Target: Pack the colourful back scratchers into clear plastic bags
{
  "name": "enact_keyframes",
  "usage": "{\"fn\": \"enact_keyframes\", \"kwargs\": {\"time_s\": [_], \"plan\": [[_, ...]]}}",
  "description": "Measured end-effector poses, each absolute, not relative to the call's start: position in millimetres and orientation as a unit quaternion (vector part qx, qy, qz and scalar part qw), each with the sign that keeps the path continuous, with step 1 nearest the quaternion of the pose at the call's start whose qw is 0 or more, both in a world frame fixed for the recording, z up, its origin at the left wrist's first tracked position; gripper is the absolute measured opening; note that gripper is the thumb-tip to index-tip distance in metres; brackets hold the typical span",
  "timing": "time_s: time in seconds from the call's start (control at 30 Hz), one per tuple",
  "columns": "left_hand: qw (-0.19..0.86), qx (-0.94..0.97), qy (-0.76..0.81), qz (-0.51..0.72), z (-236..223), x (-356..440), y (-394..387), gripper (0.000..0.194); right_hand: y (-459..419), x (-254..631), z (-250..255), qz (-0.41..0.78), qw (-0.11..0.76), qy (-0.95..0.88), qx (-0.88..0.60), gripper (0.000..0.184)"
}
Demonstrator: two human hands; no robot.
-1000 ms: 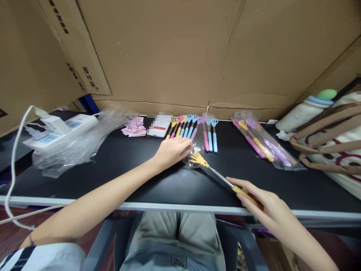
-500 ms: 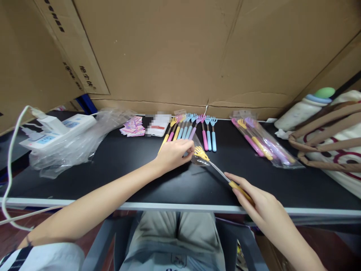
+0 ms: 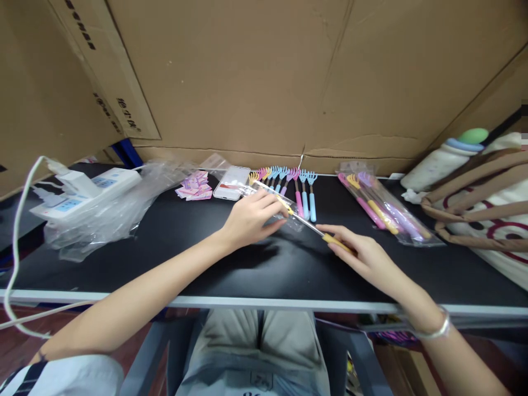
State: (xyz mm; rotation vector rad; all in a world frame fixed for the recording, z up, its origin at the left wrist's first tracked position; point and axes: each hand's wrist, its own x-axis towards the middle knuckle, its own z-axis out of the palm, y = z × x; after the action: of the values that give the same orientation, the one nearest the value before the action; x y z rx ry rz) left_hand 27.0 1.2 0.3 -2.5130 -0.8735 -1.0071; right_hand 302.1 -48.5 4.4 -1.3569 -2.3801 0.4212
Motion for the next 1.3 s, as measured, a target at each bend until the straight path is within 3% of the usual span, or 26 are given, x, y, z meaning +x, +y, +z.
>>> {"fn": "enact_keyframes", "kwargs": {"time_s": [0.2, 0.4, 0.73, 1.3], "plan": [[0.149, -0.873, -0.304, -0.350, 14.5, 9.9, 10.0, 0.029, -14.5, 316.5, 21.1, 0.238, 0.164, -0.857, -0.427, 0.043], [0.142, -0.888, -0.353, -0.257, 14.8, -0.4, 18.2, 0.050, 11.2, 316.7, 36.2, 0.291, 0.138, -0.857, -0.402, 0.041], [0.114, -0.889, -0.382, -0.225, 6.0, -3.1, 22.2, 0.046, 47.8, 298.9, 42.7, 0.291, 0.123, -0.879, -0.358, 0.034], [0.169, -0.883, -0.370, -0.233, -4.1, 7.4, 19.8, 0.035, 34.1, 280.2, 12.4, 0.232, 0.211, -0.876, -0.366, 0.035]]}}
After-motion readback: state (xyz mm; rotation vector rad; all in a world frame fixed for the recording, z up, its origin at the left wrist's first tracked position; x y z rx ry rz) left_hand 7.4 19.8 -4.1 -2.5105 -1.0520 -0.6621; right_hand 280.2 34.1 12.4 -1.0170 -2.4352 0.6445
